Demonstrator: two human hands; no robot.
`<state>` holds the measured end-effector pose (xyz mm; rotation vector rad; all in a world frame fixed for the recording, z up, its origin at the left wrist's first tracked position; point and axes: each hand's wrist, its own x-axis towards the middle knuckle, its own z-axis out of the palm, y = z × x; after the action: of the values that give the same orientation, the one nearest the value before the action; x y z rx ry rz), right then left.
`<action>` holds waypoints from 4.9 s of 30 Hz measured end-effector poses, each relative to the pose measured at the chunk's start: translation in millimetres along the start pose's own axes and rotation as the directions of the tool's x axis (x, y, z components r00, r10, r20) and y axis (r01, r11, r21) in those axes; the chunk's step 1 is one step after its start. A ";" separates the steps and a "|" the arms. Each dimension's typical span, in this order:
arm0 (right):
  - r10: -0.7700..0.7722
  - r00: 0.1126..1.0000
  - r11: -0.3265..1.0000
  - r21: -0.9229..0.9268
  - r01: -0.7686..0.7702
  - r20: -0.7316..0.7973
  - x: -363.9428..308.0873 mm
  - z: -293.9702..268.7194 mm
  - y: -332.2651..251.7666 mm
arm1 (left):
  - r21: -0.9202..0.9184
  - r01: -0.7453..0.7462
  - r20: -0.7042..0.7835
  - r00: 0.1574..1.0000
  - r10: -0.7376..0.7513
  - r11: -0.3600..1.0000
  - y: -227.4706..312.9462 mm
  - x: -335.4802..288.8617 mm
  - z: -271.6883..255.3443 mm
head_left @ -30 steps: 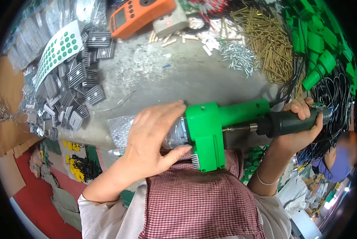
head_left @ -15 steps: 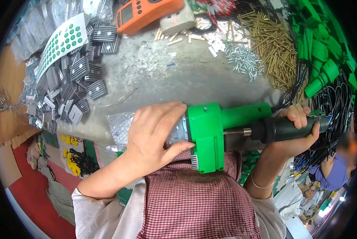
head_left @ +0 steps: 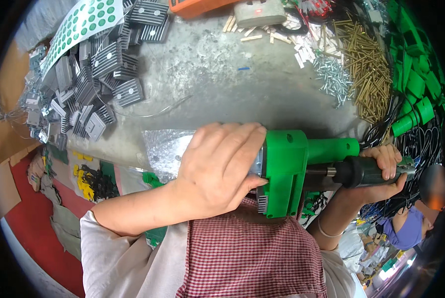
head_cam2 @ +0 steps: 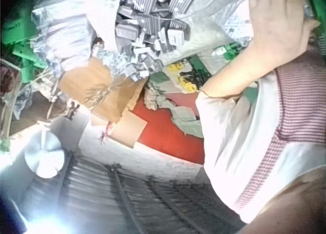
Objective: Assembling and soldering components into a green plastic handheld device.
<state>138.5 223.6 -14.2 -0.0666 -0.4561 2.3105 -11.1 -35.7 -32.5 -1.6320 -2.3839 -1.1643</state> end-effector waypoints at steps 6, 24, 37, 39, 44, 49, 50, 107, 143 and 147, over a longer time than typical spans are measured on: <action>0.012 1.000 1.000 0.001 -0.012 0.004 -1.1 2.7 -1.5 | -0.027 0.003 -0.024 1.000 -0.003 1.000 1.5 -0.2 1.2; -0.020 0.999 0.998 -0.061 0.019 -0.027 -8.4 -1.5 -12.7 | -0.158 0.119 0.057 0.992 -0.111 0.980 9.6 -5.2 -7.1; -0.288 0.930 0.344 -0.931 -0.121 -0.228 26.7 7.0 -146.8 | 0.163 0.039 0.006 0.999 -0.040 0.986 -11.7 -33.4 -31.8; -0.394 0.902 0.104 -0.984 -0.147 -0.177 29.2 -56.7 -217.6 | 0.147 -0.011 -0.037 0.999 0.017 0.989 -8.0 -17.2 -38.7; -0.473 0.881 -0.284 -0.940 -0.189 -0.034 4.4 -74.4 -167.9 | 0.249 -0.173 -0.005 0.984 0.180 0.953 4.0 0.2 -51.6; -0.438 0.868 -0.484 -0.875 -0.011 0.231 -2.8 -55.1 -136.5 | 0.229 -0.219 -0.033 0.972 0.232 0.949 8.4 1.3 -60.0; -0.365 0.860 -0.527 -0.840 0.126 0.358 -7.0 -38.2 -114.7 | 0.234 -0.228 -0.031 0.970 0.242 0.945 10.9 1.5 -62.8; 0.297 0.835 0.159 -0.886 0.435 0.463 89.1 139.2 300.2 | 0.047 0.299 -0.126 0.948 -0.292 0.953 -127.7 92.4 -192.9; 0.329 0.912 -0.050 -0.960 0.276 0.245 -76.1 33.1 28.0 | 0.060 0.115 0.261 0.957 -0.127 0.992 1.8 22.8 -52.3; 0.167 0.957 -0.138 -0.955 0.261 0.237 -62.8 23.1 -9.8 | 0.077 0.058 0.201 0.977 -0.072 0.995 29.5 53.2 -40.2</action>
<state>185.3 178.7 5.1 -0.4671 -2.3413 1.1962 -26.0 -12.1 34.8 -1.7417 -2.5858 -0.9505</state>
